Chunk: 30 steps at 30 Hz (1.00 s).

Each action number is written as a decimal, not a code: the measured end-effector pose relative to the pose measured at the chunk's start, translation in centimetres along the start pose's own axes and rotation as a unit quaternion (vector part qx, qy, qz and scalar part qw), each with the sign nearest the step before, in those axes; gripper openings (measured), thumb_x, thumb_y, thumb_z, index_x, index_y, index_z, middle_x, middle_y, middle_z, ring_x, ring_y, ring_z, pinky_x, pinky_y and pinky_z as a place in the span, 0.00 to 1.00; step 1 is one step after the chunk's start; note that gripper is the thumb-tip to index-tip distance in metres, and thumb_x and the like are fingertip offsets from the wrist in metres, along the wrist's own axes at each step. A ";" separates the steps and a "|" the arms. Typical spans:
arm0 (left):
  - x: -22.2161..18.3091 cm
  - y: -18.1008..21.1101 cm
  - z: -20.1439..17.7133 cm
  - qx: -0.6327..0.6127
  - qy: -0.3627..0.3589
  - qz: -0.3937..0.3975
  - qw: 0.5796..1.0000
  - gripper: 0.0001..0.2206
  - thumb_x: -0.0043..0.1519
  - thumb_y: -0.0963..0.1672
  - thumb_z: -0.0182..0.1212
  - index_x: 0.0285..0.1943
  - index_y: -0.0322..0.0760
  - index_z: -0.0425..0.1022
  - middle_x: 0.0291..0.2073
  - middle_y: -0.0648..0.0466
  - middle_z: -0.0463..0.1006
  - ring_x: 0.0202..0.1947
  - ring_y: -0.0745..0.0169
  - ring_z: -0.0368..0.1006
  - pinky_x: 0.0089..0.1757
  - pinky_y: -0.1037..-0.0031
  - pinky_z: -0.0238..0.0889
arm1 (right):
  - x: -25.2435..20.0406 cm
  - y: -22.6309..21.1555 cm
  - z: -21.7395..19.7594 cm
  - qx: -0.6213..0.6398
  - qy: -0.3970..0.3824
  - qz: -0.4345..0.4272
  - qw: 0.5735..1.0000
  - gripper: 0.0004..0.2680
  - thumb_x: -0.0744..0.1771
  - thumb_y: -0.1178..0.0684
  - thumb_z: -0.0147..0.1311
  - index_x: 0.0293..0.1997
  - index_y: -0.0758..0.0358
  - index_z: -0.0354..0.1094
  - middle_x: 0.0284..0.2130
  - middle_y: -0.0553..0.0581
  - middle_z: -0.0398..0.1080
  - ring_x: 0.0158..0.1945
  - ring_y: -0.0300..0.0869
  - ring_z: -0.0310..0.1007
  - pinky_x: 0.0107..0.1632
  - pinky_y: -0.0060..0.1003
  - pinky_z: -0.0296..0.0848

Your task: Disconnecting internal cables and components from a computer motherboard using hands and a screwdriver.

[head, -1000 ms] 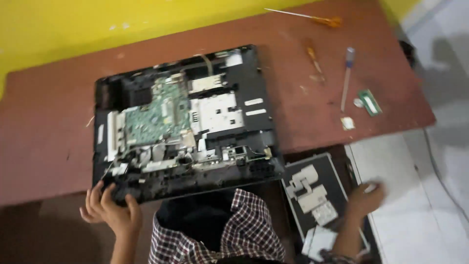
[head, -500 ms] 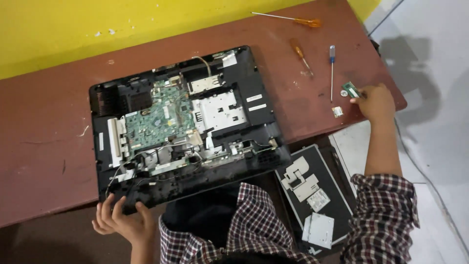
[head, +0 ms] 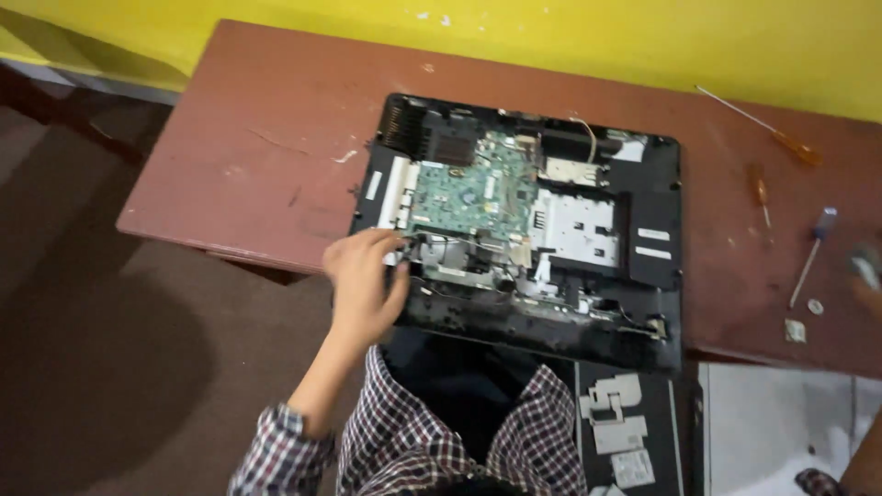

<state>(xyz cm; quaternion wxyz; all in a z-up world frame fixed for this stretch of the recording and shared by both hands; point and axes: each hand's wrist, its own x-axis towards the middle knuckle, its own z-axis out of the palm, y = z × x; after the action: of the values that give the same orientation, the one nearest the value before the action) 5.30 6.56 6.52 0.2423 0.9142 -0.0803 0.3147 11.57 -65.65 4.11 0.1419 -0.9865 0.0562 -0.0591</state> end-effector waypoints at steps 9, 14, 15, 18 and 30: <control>5.7 5.5 5.5 -0.470 -0.251 -0.184 0.826 0.21 0.67 0.52 0.59 0.64 0.38 0.72 0.44 0.45 0.84 0.37 0.55 0.84 0.39 0.68 0.75 | -4.9 -44.6 3.4 0.171 -0.079 -0.040 0.981 0.26 0.53 0.42 0.76 0.56 0.37 0.73 0.49 0.47 0.77 0.54 0.48 0.77 0.53 0.44 0.74; 9.1 3.0 4.4 -0.385 -0.117 -0.242 0.883 0.12 0.69 0.47 0.53 0.50 0.34 0.74 0.31 0.43 0.83 0.35 0.46 0.82 0.40 0.57 0.69 | -1.8 -49.6 5.6 0.003 0.016 -0.321 0.947 0.22 0.63 0.38 0.65 0.58 0.60 0.71 0.49 0.54 0.68 0.39 0.51 0.81 0.36 0.43 0.81; 9.4 0.6 5.1 -0.385 -0.115 -0.247 0.882 0.12 0.69 0.47 0.53 0.50 0.34 0.74 0.31 0.43 0.83 0.35 0.46 0.82 0.40 0.57 0.69 | -1.1 -49.4 6.1 0.003 0.011 -0.325 0.946 0.22 0.63 0.38 0.65 0.58 0.60 0.71 0.49 0.54 0.68 0.39 0.51 0.81 0.36 0.43 0.81; 10.5 -4.6 6.6 -0.330 -0.023 -0.298 0.895 0.07 0.67 0.44 0.54 0.46 0.36 0.73 0.32 0.44 0.81 0.35 0.52 0.79 0.40 0.60 0.72 | 1.4 -48.4 8.4 -0.114 -0.092 -0.272 0.951 0.21 0.66 0.44 0.62 0.65 0.60 0.68 0.49 0.65 0.67 0.21 0.49 0.78 0.23 0.42 0.77; 13.3 -4.6 16.4 -0.200 -0.308 -0.168 0.915 0.21 0.55 0.44 0.72 0.55 0.38 0.69 0.36 0.41 0.83 0.45 0.34 0.80 0.47 0.50 0.71 | 2.2 -47.6 5.5 -0.120 -0.170 -0.322 0.924 0.26 0.64 0.72 0.43 0.70 0.53 0.52 0.51 0.77 0.68 0.34 0.65 0.82 0.34 0.58 0.78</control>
<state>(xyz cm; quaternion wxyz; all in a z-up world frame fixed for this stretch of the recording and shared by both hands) 25.95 2.51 1.68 0.4328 0.8982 -0.0574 -0.0508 18.92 -19.03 12.77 0.0034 -0.9564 -0.2824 0.0737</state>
